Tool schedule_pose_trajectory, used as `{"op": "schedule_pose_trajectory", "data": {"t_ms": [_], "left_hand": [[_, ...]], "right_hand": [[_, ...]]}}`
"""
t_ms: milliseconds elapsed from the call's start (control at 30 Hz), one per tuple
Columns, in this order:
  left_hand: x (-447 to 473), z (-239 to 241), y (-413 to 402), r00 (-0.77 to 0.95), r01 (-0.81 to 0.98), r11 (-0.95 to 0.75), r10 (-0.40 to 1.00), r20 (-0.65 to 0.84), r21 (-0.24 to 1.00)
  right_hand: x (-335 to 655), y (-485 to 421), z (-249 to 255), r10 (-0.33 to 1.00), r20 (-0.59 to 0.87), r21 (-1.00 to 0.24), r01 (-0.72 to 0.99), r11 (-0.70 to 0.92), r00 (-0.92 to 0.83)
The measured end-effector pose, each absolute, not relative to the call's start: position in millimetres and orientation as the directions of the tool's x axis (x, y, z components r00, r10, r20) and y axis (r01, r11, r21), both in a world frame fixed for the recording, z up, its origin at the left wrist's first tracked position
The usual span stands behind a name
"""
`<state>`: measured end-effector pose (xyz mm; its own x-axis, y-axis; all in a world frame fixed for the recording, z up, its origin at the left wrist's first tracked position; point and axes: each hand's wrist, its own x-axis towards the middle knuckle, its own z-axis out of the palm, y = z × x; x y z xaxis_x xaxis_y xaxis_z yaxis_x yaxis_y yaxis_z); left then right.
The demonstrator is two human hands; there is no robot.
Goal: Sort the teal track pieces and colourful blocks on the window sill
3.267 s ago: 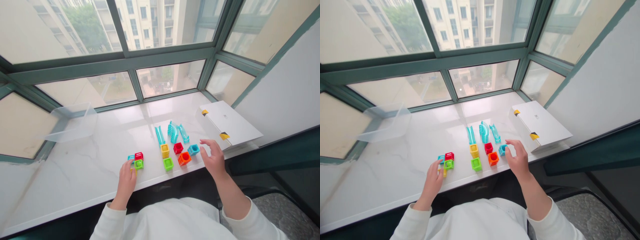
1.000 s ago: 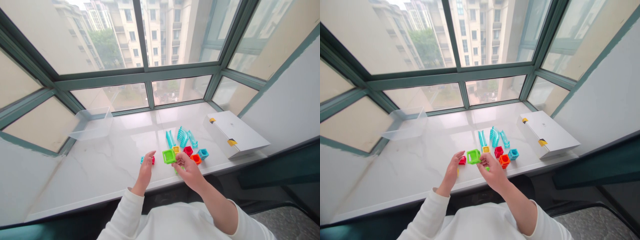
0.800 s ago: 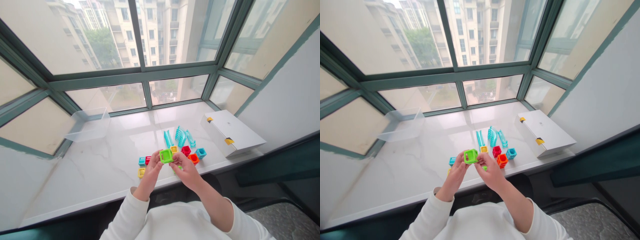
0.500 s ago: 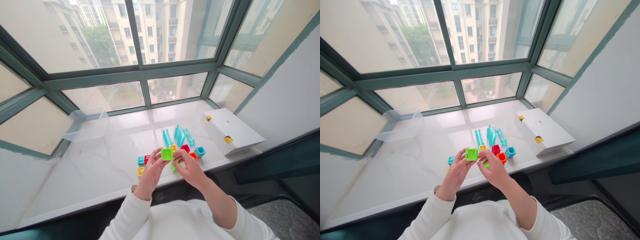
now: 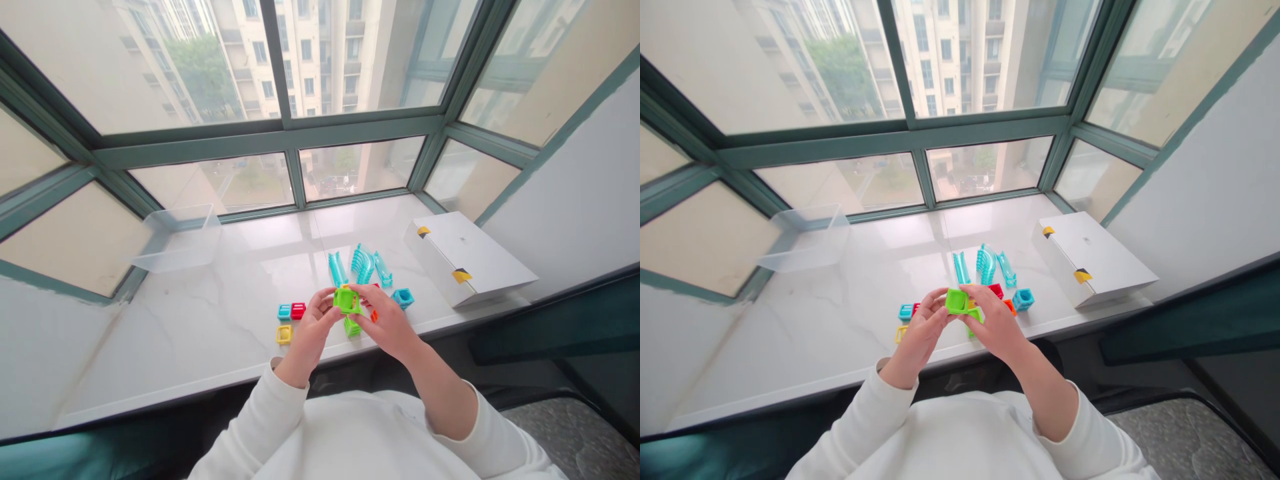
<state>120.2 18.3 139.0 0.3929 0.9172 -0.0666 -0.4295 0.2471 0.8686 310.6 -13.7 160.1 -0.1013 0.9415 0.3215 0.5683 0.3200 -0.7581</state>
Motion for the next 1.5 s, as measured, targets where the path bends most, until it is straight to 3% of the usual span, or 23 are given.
{"op": "schedule_pose_trajectory", "data": {"t_ms": [167, 300, 400, 733, 1500], "left_hand": [[121.0, 133.2, 20.1, 0.391, -0.309, 0.136, 0.920, -0.004, 0.941], [119.6, 129.8, 19.6, 0.372, -0.051, -0.086, 0.923, 0.099, 0.995], [119.1, 122.4, 18.5, 0.347, 0.130, -0.240, 0.920, 0.183, 0.962], [121.8, 79.2, 17.5, 0.457, 0.408, -0.492, 0.839, 0.295, 0.769], [133.9, 61.4, 19.0, 0.454, 0.356, -0.305, 0.883, 0.122, 0.883]], "right_hand": [[318.7, -13.8, 166.9, 0.946, 0.300, -0.744, 0.592, 0.310, -0.119], [328.9, -12.8, 169.4, 0.949, 0.271, -0.724, 0.616, 0.310, -0.159], [337.8, -12.3, 167.0, 0.952, 0.264, -0.693, 0.655, 0.301, -0.158], [354.7, -14.6, 154.2, 0.966, 0.199, -0.585, 0.771, 0.252, -0.165], [351.5, -8.8, 124.7, 0.964, 0.134, -0.528, 0.806, 0.266, -0.231]]}}
